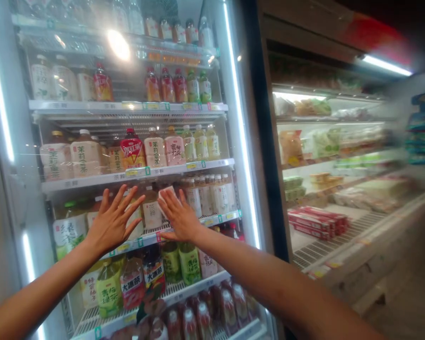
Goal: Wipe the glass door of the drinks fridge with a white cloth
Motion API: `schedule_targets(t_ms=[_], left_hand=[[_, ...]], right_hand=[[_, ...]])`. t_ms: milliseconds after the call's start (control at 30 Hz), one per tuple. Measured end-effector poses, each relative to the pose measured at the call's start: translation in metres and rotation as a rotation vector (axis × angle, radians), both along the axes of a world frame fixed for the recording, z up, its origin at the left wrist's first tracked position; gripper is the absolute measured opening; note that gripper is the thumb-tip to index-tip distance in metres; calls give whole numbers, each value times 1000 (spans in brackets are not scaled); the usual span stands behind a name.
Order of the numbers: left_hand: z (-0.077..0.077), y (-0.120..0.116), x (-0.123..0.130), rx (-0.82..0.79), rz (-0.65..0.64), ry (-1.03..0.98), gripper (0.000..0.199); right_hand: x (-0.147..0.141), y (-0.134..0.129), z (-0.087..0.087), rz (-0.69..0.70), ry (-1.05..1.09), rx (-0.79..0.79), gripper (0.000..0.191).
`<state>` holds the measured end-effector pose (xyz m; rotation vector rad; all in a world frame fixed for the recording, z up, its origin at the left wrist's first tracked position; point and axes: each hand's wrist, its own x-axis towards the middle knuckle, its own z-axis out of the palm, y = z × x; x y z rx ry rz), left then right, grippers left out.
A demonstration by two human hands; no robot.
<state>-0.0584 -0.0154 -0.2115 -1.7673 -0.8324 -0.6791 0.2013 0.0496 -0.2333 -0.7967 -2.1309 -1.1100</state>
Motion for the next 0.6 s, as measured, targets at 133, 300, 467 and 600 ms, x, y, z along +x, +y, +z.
schedule_targets(t_ms=[133,300,467,600], left_hand=[[-3,-2,-18,1,25,-18,76],[-10,-12,-41,-32,23,-91,78],[-90,-70,-32,-151,-61,-453,74],[-198,-106,-12,-549,-226,-920,78]], right_hand=[[-21,-4,16,32,-85,3,107],[-59,-14,47,13,97,11,111],[-67,-62,-75,290,-184,-212,99],[-103,-83,-188,453,70,-164,72]])
